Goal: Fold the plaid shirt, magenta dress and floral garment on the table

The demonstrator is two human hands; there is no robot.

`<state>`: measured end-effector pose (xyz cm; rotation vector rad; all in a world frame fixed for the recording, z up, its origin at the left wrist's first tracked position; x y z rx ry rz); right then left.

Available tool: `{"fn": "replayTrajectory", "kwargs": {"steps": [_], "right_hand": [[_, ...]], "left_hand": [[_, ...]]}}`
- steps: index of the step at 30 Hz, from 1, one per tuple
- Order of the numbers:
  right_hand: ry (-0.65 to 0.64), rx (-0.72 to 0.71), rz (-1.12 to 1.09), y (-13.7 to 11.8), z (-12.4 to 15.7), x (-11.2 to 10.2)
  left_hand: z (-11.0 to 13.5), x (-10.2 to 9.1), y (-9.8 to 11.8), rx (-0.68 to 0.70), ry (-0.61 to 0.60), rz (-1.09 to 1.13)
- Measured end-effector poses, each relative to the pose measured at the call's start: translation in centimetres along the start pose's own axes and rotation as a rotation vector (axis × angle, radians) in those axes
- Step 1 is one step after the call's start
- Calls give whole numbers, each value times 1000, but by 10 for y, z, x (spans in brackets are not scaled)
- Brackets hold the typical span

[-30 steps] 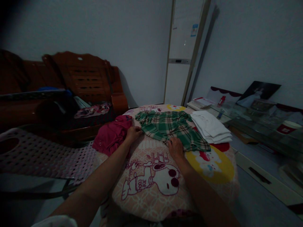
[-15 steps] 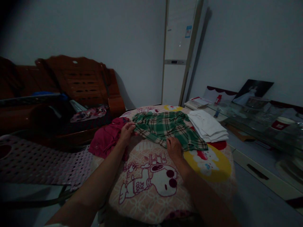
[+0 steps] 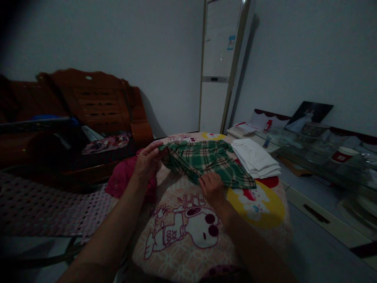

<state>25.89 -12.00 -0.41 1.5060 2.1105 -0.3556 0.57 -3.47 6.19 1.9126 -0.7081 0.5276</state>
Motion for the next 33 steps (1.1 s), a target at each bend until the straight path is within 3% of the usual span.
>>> {"fn": "replayTrajectory", "kwargs": {"steps": [7,10,14,17,20,22,25,30,33], "right_hand": [[-167,181,27,21,5,18],[-174,260,1,30,6,18],[-161,142,-82,17,5,16],[-286,36,-49,3,8,25],[-429,33,6,2,13,37],[-444,64,4,6,14,39],[-353,90,-53,9,10,32],[-187,38,-257,-8,0,18],[-178,66,-378,-16,-4,16]], "left_hand": [[-3,-17,-19,-14,105,-72],[2,-26,-17,-13,178,-121],[9,-29,-6,-56,213,-179],[11,-27,-2,-68,204,-204],[10,-29,-7,-83,192,-255],[11,-30,-15,-127,163,-305],[15,-24,-33,-266,79,-390],[34,9,-71,-500,-158,-476],[46,27,-89,-573,-265,-507]]}}
Point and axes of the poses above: each hand's wrist, its own z-axis away from the middle knuckle, its own x-axis out of the palm, y = z × x, the point moved 6 cm from there along -z, towards the middle knuckle, and after that the axes turned 12 degrees about z, right-handed, at the moved point
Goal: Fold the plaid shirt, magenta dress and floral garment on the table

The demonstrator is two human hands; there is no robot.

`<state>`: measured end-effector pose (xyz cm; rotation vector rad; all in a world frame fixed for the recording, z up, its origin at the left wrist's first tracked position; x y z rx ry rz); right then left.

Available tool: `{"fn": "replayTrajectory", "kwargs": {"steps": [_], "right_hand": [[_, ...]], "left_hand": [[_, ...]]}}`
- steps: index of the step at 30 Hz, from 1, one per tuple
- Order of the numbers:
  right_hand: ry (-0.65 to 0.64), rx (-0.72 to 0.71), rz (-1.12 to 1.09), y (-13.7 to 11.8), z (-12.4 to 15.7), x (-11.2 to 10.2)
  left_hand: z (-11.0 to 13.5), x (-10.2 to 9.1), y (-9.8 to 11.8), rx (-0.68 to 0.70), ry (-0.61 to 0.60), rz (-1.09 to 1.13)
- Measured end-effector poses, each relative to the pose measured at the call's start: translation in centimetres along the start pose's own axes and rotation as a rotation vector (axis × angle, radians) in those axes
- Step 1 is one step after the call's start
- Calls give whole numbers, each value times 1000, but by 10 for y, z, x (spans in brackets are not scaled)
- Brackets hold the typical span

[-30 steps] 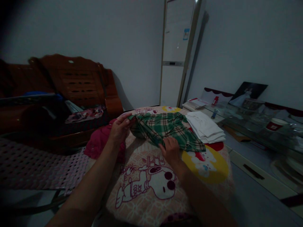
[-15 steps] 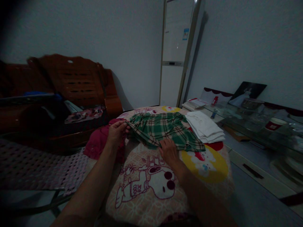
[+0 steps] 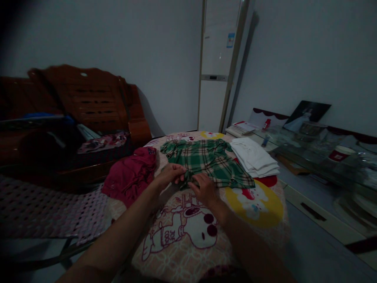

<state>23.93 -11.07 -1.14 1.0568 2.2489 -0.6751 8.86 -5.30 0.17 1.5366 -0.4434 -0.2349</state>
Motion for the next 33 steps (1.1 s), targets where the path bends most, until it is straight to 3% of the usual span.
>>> {"fn": "replayTrajectory", "kwargs": {"steps": [4,8,15,18,23,27,33], "right_hand": [[-76,121,-142,5,-3,3],[-117,269,-343,14,-4,2],[-151,454,-515,23,-3,3],[-151,471,-517,24,-2,3],[-152,432,-509,22,-3,4],[-173,414,-527,21,-2,5],[-205,373,-509,20,0,8]], "left_hand": [[-2,18,-8,-24,-78,-29],[-4,21,-10,-20,-96,5],[-2,-8,1,154,150,101],[1,-13,6,252,159,8],[4,11,12,455,-76,-384],[5,23,10,483,-128,-547],[6,23,5,461,-105,-713]]}}
Point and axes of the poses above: each hand's wrist, its own z-axis away from the middle knuckle, its own x-axis out of the palm, y = z × x, the point moved 6 cm from there along -z, towards the middle knuckle, and after that the axes turned 12 degrees about z, right-handed, at the moved point
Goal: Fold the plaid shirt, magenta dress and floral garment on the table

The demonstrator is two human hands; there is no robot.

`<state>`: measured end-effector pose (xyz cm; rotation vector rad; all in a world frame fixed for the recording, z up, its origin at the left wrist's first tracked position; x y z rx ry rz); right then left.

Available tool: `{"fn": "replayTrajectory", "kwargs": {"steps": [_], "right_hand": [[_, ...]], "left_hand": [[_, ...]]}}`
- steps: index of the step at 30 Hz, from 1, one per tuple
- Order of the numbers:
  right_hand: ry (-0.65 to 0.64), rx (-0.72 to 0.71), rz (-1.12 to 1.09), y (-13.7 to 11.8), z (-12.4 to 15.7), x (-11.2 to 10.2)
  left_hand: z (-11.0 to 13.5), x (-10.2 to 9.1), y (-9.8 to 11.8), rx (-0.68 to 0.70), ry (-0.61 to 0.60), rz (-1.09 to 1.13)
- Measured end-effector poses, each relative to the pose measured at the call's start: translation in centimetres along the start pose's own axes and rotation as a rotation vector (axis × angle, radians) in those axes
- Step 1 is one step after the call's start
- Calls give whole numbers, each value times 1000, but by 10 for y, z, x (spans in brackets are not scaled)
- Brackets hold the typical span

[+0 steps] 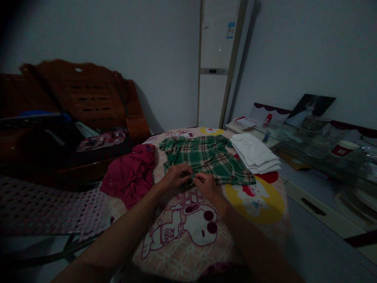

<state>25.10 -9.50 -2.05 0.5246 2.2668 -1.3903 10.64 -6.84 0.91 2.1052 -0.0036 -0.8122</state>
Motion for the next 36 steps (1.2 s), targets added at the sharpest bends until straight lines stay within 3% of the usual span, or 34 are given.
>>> {"fn": "replayTrajectory", "kwargs": {"steps": [6,11,14,16,19,22,27,31,36], "right_hand": [[80,-2,32,5,-1,-5],[178,-6,58,9,-2,-18],[245,-8,79,11,-2,-26],[271,-29,129,11,-1,-29],[280,-122,247,6,1,-31],[310,-244,375,-5,5,-29],[370,-395,610,-22,14,-22],[160,-450,761,-22,16,0],[-15,-288,929,-3,12,13]], "left_hand": [[2,-13,7,-2,81,67],[5,-44,3,-46,293,409],[13,-72,-13,-25,520,587],[22,-96,-28,-9,745,626],[44,-130,-47,-9,1095,607],[61,-152,-56,-8,1310,544],[67,-156,-57,-11,1340,545],[65,-154,-54,31,1312,524],[67,-157,-56,52,1355,534]]}}
Point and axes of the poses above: each hand's wrist, its own z-axis away from the middle knuckle, its own x-axis out of the palm, y = z × x, the point moved 6 cm from there along -z, towards the middle knuckle, and after that the axes turned 12 degrees about z, right-handed, at the moved point
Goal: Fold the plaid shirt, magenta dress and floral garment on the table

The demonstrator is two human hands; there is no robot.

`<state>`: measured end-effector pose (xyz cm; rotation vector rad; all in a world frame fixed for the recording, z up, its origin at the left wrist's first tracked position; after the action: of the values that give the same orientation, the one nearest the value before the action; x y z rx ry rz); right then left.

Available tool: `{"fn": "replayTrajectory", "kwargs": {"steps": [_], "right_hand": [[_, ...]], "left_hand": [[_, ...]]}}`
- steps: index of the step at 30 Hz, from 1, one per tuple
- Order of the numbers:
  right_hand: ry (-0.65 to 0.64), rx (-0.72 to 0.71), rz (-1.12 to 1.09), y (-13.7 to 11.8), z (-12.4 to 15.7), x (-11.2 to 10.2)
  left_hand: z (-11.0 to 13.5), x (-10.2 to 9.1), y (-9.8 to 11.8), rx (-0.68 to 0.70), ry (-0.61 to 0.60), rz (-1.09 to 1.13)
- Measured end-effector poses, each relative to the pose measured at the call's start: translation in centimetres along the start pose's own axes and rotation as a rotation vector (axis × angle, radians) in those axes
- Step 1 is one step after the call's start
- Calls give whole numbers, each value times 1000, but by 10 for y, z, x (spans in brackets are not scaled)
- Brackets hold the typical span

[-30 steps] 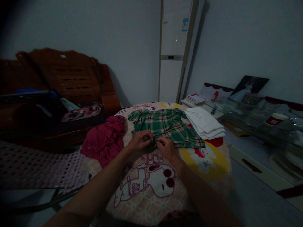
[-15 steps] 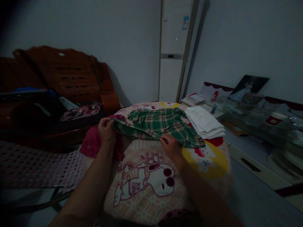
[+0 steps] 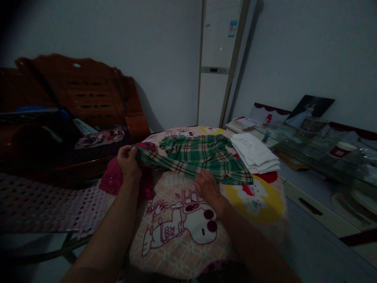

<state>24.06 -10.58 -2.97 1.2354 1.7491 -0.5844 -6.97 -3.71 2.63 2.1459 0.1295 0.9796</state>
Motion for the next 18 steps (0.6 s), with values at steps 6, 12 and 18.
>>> {"fn": "replayTrajectory", "kwargs": {"steps": [6,12,18], "right_hand": [[-115,160,-21,26,-5,16],[-92,268,-232,45,-10,22],[-91,234,-163,38,-8,20]], "left_hand": [[0,-2,-5,-66,31,-27],[2,-3,-6,-103,57,-51],[0,-4,-3,-88,80,-82]]}}
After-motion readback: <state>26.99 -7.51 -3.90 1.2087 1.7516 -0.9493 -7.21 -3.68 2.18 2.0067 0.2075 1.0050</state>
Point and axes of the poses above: each hand's wrist, its own z-axis away from the middle knuckle, its own x-axis out of the palm, y = z × x, the point moved 6 cm from there along -z, towards the middle knuckle, and after that the axes turned 12 degrees about z, right-handed, at the moved point
